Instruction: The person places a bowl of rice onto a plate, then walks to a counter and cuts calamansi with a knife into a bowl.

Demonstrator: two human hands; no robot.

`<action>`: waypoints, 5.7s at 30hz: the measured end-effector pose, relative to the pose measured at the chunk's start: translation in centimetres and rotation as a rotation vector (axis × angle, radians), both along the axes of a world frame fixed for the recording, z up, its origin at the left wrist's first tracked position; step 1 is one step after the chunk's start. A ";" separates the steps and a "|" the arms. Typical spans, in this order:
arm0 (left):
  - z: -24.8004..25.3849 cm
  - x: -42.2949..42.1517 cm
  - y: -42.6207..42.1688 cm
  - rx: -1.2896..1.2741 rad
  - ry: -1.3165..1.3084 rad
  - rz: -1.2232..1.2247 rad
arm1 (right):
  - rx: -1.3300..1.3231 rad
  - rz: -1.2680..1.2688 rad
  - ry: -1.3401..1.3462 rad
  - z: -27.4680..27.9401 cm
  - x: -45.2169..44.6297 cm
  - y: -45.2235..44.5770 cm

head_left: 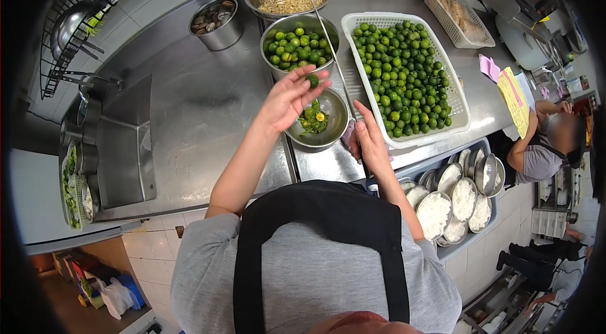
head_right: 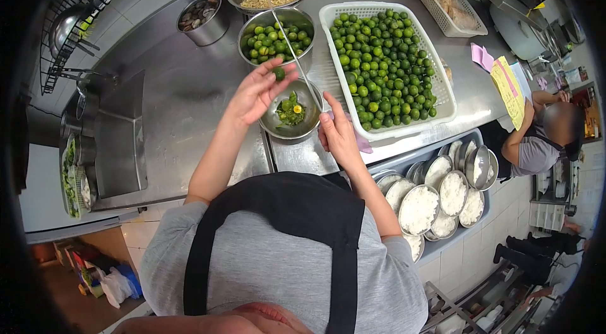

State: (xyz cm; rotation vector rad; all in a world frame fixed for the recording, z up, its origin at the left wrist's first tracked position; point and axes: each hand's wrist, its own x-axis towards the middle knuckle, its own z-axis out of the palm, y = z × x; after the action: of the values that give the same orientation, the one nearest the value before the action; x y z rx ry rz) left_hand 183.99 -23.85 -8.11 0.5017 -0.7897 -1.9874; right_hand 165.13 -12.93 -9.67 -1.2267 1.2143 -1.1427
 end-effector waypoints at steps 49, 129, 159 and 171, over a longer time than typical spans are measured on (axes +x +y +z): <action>-0.9 -0.3 3.4 -0.165 -0.209 0.191 | -0.145 0.088 0.318 1.3 1.2 -0.8; -4.4 -2.3 4.9 -0.064 -0.005 0.062 | -0.258 -0.055 0.530 3.5 1.9 2.6; -1.7 -1.0 -3.2 -0.613 -0.468 0.391 | 0.044 -0.195 0.071 2.4 -1.8 4.2; 1.6 -8.8 -13.8 -1.061 -0.967 0.174 | 0.021 -0.561 -0.167 2.3 -15.3 0.3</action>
State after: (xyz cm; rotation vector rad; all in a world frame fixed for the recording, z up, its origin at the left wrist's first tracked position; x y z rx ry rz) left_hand 175.16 -37.64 -6.54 0.8074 -2.1015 -0.8302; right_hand 149.80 -12.61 -7.34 -0.7684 1.4812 -1.5965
